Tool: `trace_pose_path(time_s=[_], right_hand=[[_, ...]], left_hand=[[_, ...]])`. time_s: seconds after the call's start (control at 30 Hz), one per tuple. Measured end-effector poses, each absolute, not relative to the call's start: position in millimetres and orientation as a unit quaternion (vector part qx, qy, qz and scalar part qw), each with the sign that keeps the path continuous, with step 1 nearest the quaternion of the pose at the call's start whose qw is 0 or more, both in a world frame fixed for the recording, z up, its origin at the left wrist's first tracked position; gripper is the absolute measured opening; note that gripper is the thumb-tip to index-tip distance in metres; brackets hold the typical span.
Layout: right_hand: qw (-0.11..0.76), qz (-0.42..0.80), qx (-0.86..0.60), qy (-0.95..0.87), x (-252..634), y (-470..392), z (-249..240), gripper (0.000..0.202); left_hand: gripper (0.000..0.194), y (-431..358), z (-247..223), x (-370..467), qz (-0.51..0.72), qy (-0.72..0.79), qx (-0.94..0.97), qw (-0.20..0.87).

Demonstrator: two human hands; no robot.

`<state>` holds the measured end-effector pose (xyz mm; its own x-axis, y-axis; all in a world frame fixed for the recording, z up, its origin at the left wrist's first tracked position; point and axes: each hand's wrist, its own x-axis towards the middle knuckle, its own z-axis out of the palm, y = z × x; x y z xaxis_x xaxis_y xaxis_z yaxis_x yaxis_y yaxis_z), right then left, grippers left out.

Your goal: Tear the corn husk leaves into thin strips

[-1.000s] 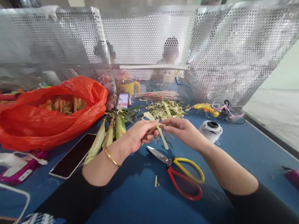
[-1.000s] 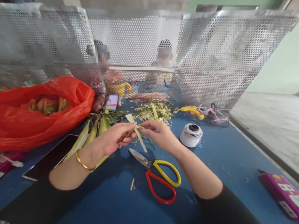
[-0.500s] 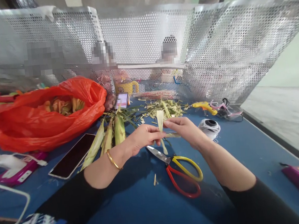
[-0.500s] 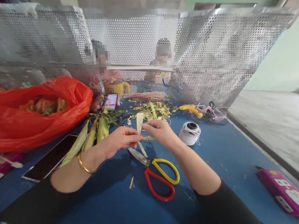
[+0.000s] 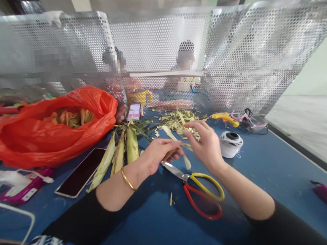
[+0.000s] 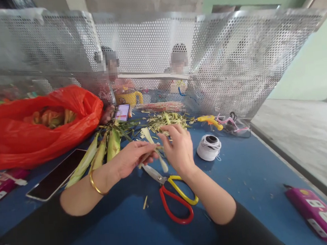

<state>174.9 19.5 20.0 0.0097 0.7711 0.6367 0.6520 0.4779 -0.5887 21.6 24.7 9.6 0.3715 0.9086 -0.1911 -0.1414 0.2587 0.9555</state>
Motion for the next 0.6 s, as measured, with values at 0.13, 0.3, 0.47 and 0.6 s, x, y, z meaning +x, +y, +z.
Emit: trace_pose_path(time_s=[0.13,0.3,0.47,0.6], right_hand=[[0.431,0.049,-0.503,-0.748,170,8,27,0.029],[0.386,0.231,-0.536,-0.715,154,9,5,0.025],[0.443,0.263,-0.525,-0.677,148,13,-9,0.029],[0.458,0.266,-0.501,-0.684,148,11,-9,0.026]], left_hand=[[0.008,31,13,20,0.476,0.336,0.390,0.713],[0.008,30,14,22,0.525,0.315,0.362,0.703],[0.004,28,11,25,0.525,0.311,0.360,0.706],[0.003,29,12,25,0.518,0.315,0.366,0.705]])
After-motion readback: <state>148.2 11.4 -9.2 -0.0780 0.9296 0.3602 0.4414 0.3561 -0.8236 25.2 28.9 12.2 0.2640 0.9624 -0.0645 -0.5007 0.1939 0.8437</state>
